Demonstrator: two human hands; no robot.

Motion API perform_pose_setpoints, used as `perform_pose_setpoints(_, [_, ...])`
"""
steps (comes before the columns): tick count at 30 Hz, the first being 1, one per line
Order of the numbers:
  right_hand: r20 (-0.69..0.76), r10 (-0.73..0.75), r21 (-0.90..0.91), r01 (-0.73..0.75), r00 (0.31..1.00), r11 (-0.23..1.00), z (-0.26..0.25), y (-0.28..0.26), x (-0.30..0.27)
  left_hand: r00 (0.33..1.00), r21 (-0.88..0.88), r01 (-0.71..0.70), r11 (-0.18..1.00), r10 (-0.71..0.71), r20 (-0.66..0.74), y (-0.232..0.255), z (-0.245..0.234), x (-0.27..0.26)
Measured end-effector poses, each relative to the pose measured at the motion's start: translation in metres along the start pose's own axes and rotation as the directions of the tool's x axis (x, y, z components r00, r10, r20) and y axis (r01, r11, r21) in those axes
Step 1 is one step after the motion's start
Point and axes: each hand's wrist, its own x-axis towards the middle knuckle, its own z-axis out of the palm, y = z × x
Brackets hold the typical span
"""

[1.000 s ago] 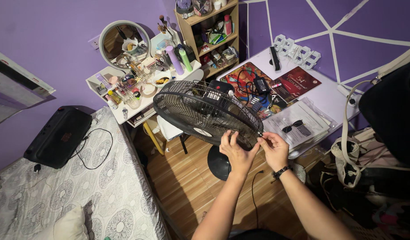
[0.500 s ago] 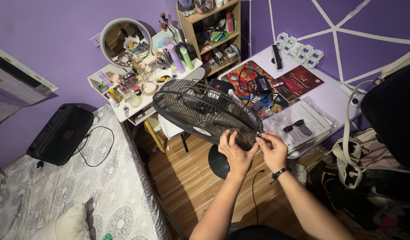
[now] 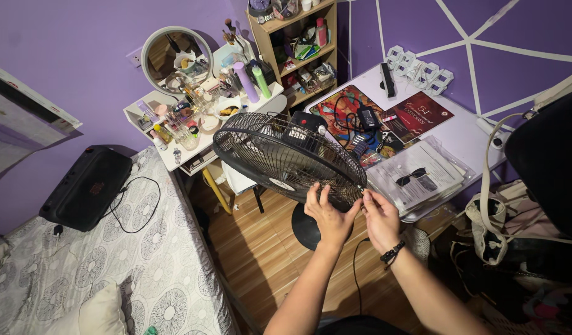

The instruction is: The person plugs in a black pedestal fan, then repeatedly adjusts and secures the fan's front grill using a small tool. The person rotates the fan head and manipulates the grill attachment points throughout the clip.

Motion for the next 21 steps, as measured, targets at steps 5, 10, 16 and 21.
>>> perform_pose_setpoints(5, [0.016, -0.056, -0.229, 0.058, 0.998, 0.972, -0.007, 0.005, 0.010, 0.979, -0.050, -0.204, 0.978, 0.203, -0.027, 0.012, -0.026, 0.015])
perform_pose_setpoints(10, [0.106, -0.153, -0.297, 0.179, 0.982, 0.938, -0.009, 0.010, 0.016, 0.784, 0.090, -0.543, 0.835, 0.466, 0.410, 0.028, -0.043, 0.071])
perform_pose_setpoints(16, [0.080, -0.156, -0.297, 0.173, 0.984, 0.939, -0.003, 0.013, 0.019, 0.585, 0.091, -0.624, 0.776, 0.387, 0.713, 0.035, -0.038, 0.100])
perform_pose_setpoints(21, [0.067, -0.154, -0.305, 0.167, 0.986, 0.937, 0.005, 0.010, 0.015, 0.590, 0.126, -0.736, 0.665, 0.539, 0.602, 0.026, -0.035, 0.098])
